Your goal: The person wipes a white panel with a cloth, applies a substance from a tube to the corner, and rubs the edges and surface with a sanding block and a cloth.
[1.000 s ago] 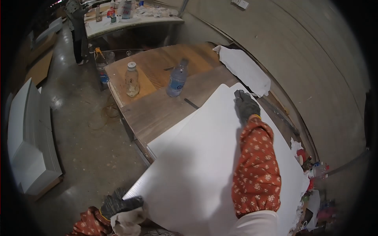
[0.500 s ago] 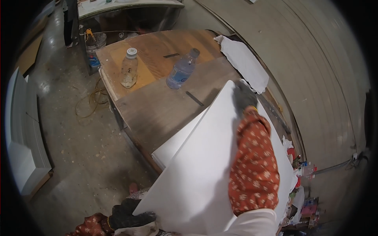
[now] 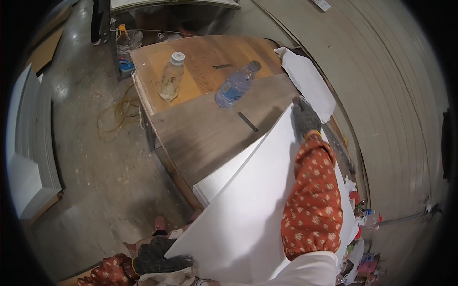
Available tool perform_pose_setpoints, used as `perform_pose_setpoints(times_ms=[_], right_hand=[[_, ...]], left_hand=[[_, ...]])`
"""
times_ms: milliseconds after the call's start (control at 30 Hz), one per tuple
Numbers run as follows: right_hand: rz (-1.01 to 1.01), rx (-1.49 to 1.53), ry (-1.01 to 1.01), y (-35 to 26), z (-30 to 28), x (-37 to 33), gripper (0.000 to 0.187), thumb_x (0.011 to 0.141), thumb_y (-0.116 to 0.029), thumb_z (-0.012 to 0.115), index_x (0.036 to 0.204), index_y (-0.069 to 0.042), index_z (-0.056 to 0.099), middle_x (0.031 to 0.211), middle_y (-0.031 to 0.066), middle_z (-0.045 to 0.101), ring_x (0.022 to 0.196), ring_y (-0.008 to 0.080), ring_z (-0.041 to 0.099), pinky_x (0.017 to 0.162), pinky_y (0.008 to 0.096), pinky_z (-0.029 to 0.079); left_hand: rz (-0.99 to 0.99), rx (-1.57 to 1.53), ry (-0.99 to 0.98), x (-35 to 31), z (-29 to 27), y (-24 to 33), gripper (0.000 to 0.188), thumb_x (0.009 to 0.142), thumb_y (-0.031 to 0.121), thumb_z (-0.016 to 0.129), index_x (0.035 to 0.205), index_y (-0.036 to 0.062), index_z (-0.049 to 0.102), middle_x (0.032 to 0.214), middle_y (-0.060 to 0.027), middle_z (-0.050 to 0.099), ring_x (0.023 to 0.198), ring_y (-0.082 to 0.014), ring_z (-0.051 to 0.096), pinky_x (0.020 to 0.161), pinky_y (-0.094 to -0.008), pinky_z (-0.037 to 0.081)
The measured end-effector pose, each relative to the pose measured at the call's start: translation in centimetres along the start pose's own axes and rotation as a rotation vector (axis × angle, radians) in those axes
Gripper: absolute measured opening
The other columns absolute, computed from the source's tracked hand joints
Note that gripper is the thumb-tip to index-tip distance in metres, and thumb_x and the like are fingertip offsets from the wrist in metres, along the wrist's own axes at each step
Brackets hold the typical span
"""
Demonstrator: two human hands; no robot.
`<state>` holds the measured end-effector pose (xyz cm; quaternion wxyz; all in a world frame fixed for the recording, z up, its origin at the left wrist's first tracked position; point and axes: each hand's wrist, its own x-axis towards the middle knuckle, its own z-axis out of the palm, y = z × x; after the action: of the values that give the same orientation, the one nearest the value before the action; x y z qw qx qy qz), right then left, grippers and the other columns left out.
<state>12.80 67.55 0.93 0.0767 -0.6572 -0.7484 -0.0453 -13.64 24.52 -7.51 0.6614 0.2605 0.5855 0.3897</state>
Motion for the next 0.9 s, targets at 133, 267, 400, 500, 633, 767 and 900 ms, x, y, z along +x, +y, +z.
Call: perform_pose_setpoints(times_ms=[133,267,400,500,633,767,900], right_hand=[[-0.029,-0.13,0.067,-0.7,-0.7,0.3,0.044,0.093,-0.039,0.044,0.129,-0.016,0.055,0.128,0.0169,0.056,0.118,0.0357,0.052,0.103,0.039,0.039],[-0.408,-0.164,0.185,-6.2,-2.3,-9.2,0.036,0.088,-0.03,0.053,0.121,-0.018,0.061,0.104,0.0144,0.065,0.081,0.0331,0.062,0.07,0.0481,0.05],[-1.03,-0.052,0.22,-10.8,-3.7,-19.0,0.038,0.089,-0.04,0.053,0.116,-0.016,0.065,0.111,0.0135,0.066,0.085,0.0289,0.064,0.072,0.0377,0.051],[-0.913,0.423,-0.014,-7.0,-1.0,-14.9,0.043,0.089,-0.041,0.054,0.122,-0.015,0.061,0.116,0.0171,0.063,0.096,0.0326,0.063,0.083,0.0417,0.049],[-0.261,-0.016,-0.048,-3.7,-3.4,-5.2,0.041,0.091,-0.035,0.049,0.128,-0.019,0.057,0.124,0.0176,0.059,0.107,0.0344,0.059,0.096,0.0434,0.045],[-0.354,-0.131,0.32,-1.8,-1.3,-5.3,0.026,0.09,-0.028,0.052,0.114,-0.024,0.061,0.108,0.012,0.065,0.093,0.0361,0.062,0.077,0.0461,0.052],[-0.919,-0.356,0.217,-7.6,-0.2,-16.5,0.034,0.089,-0.026,0.053,0.114,-0.008,0.066,0.099,0.0133,0.068,0.088,0.0275,0.065,0.078,0.0335,0.053]], left_hand=[[0.042,-0.032,-0.049,0.8,0.0,0.0,0.048,0.079,0.017,0.072,0.12,-0.0036,0.058,0.108,-0.0168,0.065,0.092,-0.022,0.063,0.082,-0.0331,0.049],[0.071,-0.062,-0.043,0.6,0.1,0.0,0.048,0.081,0.02,0.07,0.121,-0.0027,0.057,0.11,-0.0168,0.064,0.091,-0.0223,0.063,0.082,-0.0334,0.05],[0.105,-0.136,-0.134,2.0,-0.7,-0.3,0.048,0.083,0.022,0.068,0.122,-0.0019,0.056,0.111,-0.0169,0.063,0.09,-0.0226,0.063,0.081,-0.0336,0.05],[0.147,-0.191,-0.24,2.7,-0.7,-0.2,0.048,0.084,0.024,0.066,0.123,-0.0013,0.055,0.112,-0.017,0.063,0.09,-0.0228,0.063,0.081,-0.0338,0.05],[0.198,-0.329,-0.364,3.3,-1.4,-1.1,0.048,0.086,0.026,0.064,0.125,-0.0004,0.054,0.114,-0.0171,0.062,0.089,-0.023,0.063,0.08,-0.034,0.05],[0.34,-0.688,-0.573,4.6,-1.1,-4.3,0.048,0.088,0.029,0.062,0.126,0.0004,0.053,0.115,-0.0171,0.061,0.089,-0.0233,0.063,0.08,-0.0343,0.05],[0.509,-1.167,-0.81,5.9,-0.1,-8.3,0.049,0.09,0.031,0.06,0.127,0.0012,0.052,0.116,-0.0172,0.06,0.088,-0.0235,0.063,0.079,-0.0345,0.05]])
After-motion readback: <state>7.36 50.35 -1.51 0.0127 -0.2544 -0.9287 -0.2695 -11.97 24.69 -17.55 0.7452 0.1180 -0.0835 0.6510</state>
